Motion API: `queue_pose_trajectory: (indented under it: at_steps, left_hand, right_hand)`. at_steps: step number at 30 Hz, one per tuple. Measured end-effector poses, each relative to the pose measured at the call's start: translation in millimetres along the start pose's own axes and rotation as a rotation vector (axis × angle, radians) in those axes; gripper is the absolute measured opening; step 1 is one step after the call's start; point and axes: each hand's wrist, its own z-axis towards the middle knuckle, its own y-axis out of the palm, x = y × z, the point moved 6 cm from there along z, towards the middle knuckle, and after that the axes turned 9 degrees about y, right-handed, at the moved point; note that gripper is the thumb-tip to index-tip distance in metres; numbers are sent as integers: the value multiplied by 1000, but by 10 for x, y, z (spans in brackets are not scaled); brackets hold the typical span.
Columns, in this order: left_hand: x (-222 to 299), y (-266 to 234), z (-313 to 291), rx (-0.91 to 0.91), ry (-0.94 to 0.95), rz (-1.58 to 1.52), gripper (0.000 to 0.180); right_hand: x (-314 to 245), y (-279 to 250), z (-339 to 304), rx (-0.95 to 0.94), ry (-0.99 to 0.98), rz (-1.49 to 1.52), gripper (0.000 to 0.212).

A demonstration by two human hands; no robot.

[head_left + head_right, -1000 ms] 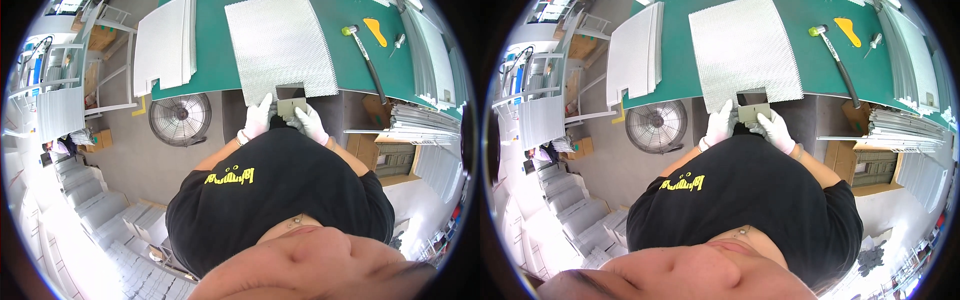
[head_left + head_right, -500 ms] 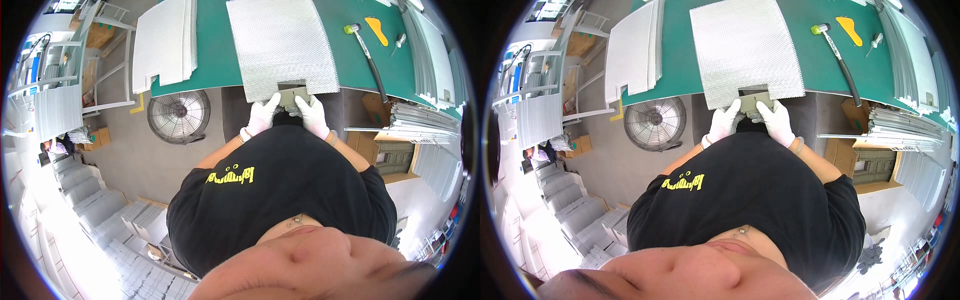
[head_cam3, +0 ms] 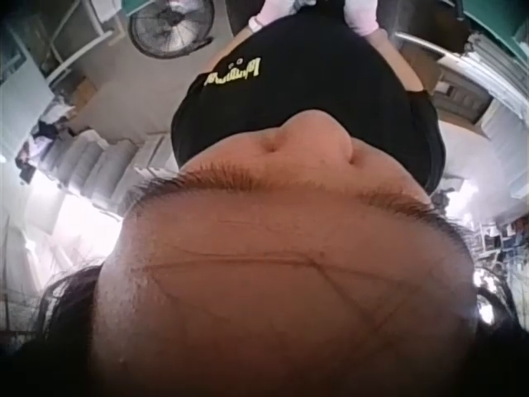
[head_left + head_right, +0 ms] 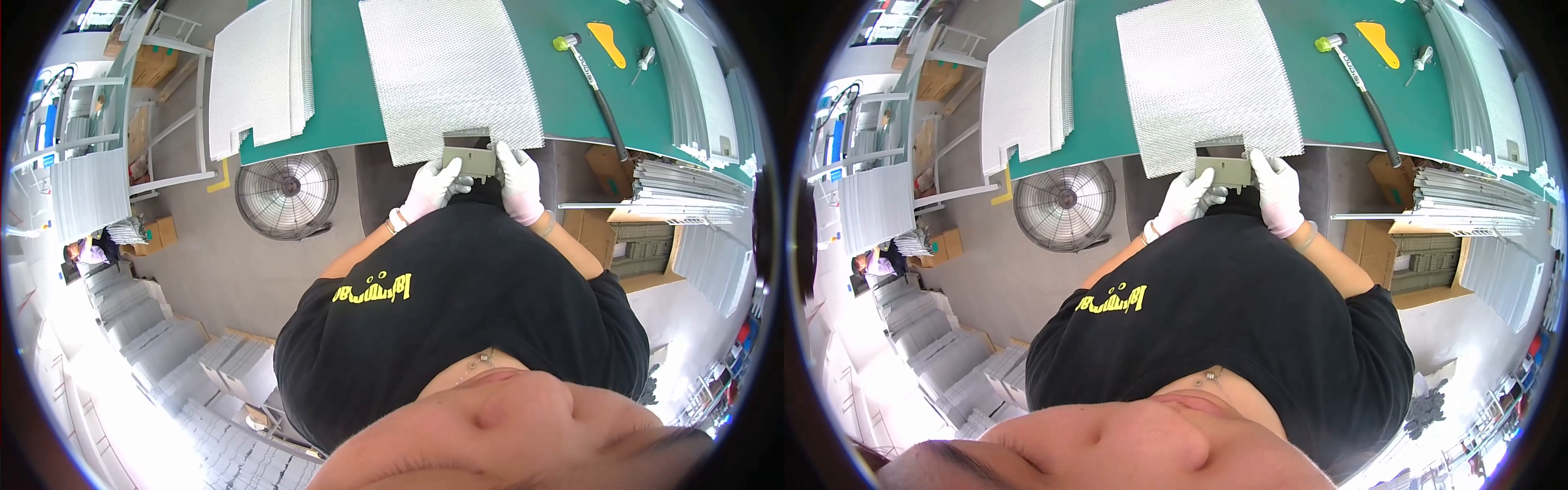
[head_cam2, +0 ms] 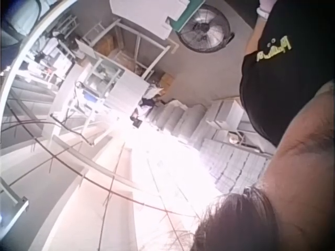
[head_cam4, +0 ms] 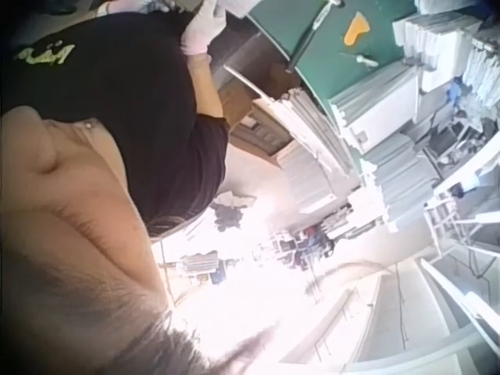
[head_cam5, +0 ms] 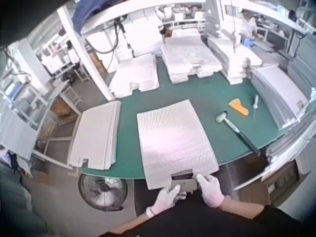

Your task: Assembling industrial metal grills by attaching frames and using power tools.

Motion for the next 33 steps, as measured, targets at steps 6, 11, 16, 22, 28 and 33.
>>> queue_pose_trajectory:
  at_steps: [6,11,16,22,28,33]
  left_hand:
    - [-1,23,8,-55,21,-184,43]
    - [157,-47,-154,-587,-240,524,59]
    - [1395,625,250,-769,-17,1133,46]
    - [1172,1051,907,-732,1129,1949,62]
    - [746,1284,395,-620,1044,1929,58]
    - [764,1187,433,-542,1033,1912,53]
  right_hand:
    - [171,-62,82,14,57,147,31]
    - [247,46,120,-308,-16,-46,54]
    - [300,312,105,-544,-67,-113,42]
    - [80,-74,67,-39,-266,-7,37]
    - [253,-534,111,169,-291,79,35]
    - [26,-338,53,-35,-98,240,23]
